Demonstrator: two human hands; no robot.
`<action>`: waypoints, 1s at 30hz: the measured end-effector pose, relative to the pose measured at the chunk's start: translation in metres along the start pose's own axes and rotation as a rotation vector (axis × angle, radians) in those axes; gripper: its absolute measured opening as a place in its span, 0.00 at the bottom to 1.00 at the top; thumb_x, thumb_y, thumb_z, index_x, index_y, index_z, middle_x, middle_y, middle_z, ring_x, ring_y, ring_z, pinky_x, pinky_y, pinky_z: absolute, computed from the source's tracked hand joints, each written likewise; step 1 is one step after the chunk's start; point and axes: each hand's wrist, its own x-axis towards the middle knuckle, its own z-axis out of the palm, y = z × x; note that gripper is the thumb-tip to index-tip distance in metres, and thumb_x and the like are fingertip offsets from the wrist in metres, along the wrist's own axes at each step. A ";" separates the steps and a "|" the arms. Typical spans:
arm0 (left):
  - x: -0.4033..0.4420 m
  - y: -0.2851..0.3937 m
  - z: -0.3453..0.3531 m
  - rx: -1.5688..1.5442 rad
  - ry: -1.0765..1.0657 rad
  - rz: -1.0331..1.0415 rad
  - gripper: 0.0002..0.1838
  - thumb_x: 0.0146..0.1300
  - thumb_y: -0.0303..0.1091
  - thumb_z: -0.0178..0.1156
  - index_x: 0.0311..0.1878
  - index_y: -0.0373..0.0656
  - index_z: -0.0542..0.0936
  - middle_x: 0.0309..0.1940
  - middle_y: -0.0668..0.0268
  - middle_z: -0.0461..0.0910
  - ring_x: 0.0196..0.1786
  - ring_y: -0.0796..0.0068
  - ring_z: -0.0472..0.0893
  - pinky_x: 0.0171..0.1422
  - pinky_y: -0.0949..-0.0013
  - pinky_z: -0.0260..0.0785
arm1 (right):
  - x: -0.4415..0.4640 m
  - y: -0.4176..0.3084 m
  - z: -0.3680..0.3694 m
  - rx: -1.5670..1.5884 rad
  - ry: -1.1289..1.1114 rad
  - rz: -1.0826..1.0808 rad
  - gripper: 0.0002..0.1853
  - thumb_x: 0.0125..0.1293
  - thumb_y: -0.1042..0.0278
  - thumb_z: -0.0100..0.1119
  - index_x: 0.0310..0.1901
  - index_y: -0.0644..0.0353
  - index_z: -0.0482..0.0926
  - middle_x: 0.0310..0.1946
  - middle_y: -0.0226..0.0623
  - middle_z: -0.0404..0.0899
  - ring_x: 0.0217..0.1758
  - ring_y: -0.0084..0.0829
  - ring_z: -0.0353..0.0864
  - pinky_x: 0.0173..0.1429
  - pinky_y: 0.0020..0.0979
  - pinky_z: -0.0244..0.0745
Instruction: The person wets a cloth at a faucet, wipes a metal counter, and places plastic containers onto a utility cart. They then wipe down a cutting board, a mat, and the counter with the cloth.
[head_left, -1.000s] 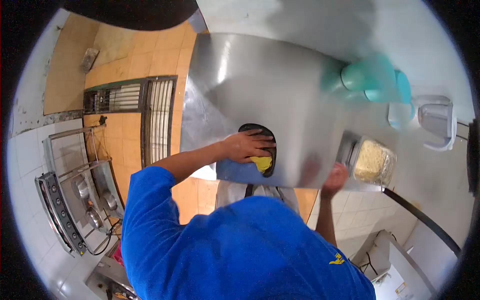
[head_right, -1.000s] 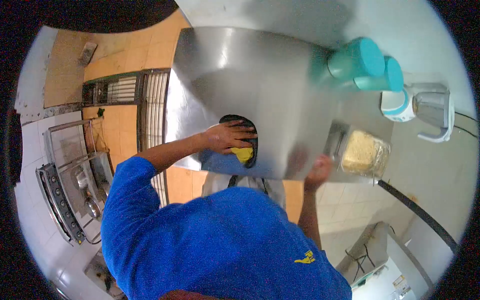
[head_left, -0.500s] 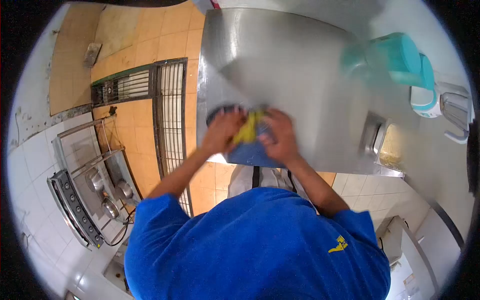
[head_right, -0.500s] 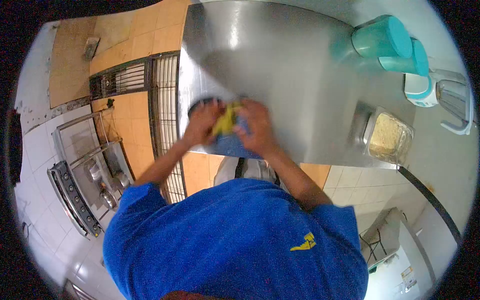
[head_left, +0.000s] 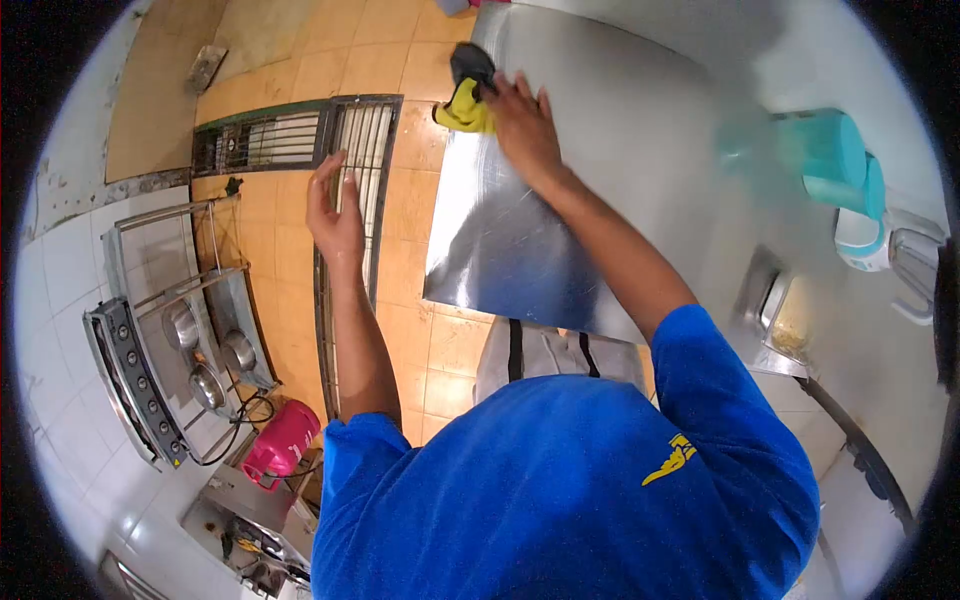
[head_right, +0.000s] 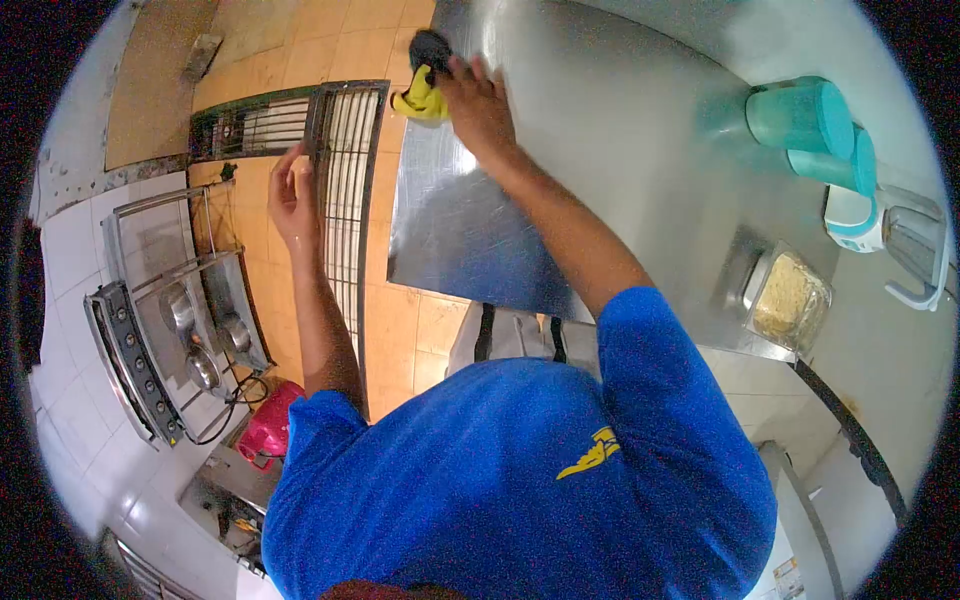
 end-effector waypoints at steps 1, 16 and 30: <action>-0.009 0.004 -0.007 0.029 0.026 -0.043 0.18 0.58 0.27 0.57 0.53 0.37 0.70 0.51 0.58 0.74 0.60 0.62 0.69 0.64 0.60 0.58 | -0.031 -0.012 0.003 0.209 -0.035 -0.058 0.17 0.59 0.72 0.47 0.51 0.56 0.73 0.53 0.43 0.70 0.59 0.41 0.67 0.58 0.48 0.61; -0.031 -0.007 0.149 0.638 -0.366 0.395 0.22 0.69 0.44 0.37 0.64 0.55 0.66 0.70 0.62 0.51 0.72 0.57 0.48 0.70 0.45 0.39 | -0.311 0.178 -0.319 0.383 0.663 0.966 0.10 0.66 0.68 0.47 0.40 0.64 0.77 0.42 0.37 0.76 0.43 0.29 0.74 0.53 0.30 0.68; -0.141 0.067 0.186 0.572 -0.500 0.406 0.29 0.65 0.42 0.46 0.66 0.38 0.56 0.69 0.57 0.51 0.71 0.54 0.50 0.70 0.48 0.40 | -0.512 0.431 -0.423 0.669 0.198 1.545 0.25 0.69 0.43 0.37 0.50 0.58 0.70 0.39 0.32 0.74 0.40 0.26 0.69 0.49 0.32 0.66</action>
